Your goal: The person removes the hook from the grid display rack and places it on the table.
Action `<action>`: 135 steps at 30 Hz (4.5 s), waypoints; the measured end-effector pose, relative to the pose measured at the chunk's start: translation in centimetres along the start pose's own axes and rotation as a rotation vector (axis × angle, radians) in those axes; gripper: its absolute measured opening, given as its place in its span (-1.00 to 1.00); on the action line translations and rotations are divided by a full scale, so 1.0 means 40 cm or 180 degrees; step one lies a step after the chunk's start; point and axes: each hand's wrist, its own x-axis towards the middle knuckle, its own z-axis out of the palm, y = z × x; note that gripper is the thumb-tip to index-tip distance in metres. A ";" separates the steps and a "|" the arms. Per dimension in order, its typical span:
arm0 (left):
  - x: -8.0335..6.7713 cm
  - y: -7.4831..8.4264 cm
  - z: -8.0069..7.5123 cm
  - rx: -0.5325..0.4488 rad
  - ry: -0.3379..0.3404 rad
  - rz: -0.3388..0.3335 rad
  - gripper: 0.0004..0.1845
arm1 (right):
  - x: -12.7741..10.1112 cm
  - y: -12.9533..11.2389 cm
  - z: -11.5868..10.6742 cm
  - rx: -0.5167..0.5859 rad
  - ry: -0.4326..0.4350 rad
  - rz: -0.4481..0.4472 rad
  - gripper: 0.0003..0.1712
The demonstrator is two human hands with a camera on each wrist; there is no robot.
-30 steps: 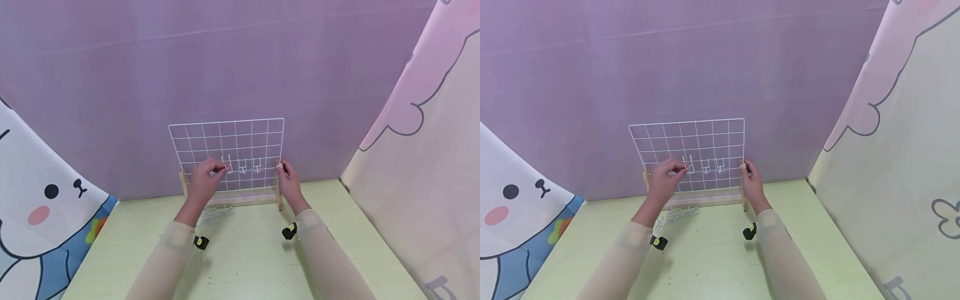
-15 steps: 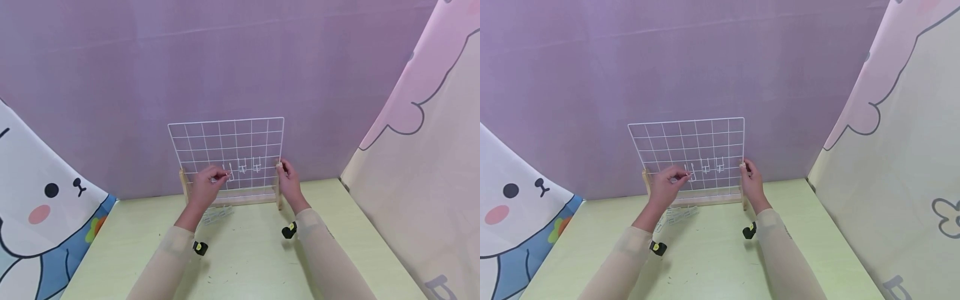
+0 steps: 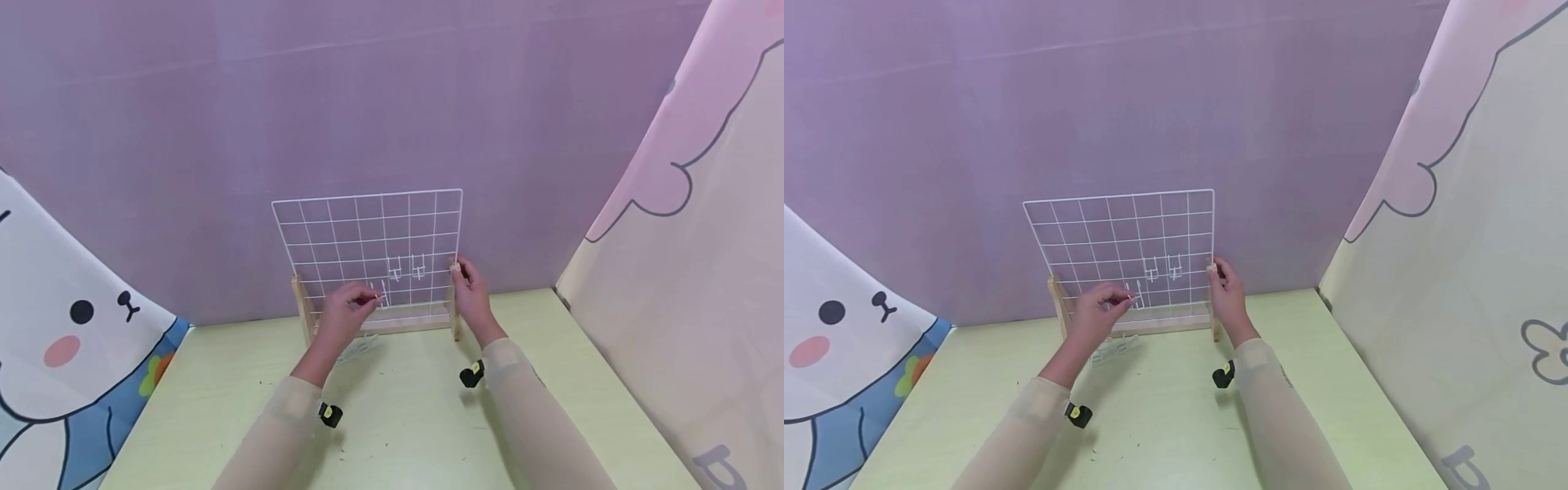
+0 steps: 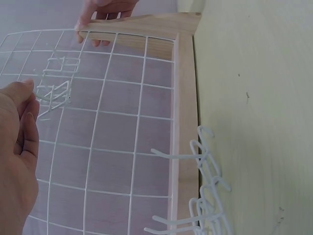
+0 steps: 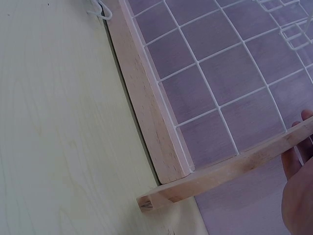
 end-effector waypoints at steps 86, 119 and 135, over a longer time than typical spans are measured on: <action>-0.127 -0.101 0.155 0.0024 -0.0355 -0.0563 -0.89 | 0.007 0.002 -0.004 0.0078 0.0014 -0.0135 -0.55; -0.137 -0.115 0.186 0.0323 -0.0353 -0.0803 -0.96 | 0.003 0.006 -0.001 0.0097 0.0057 -0.0079 -0.55; -0.132 -0.122 0.193 0.0374 -0.0361 -0.0884 -0.95 | 0.004 0.007 0.000 0.0053 0.0034 -0.0030 -0.54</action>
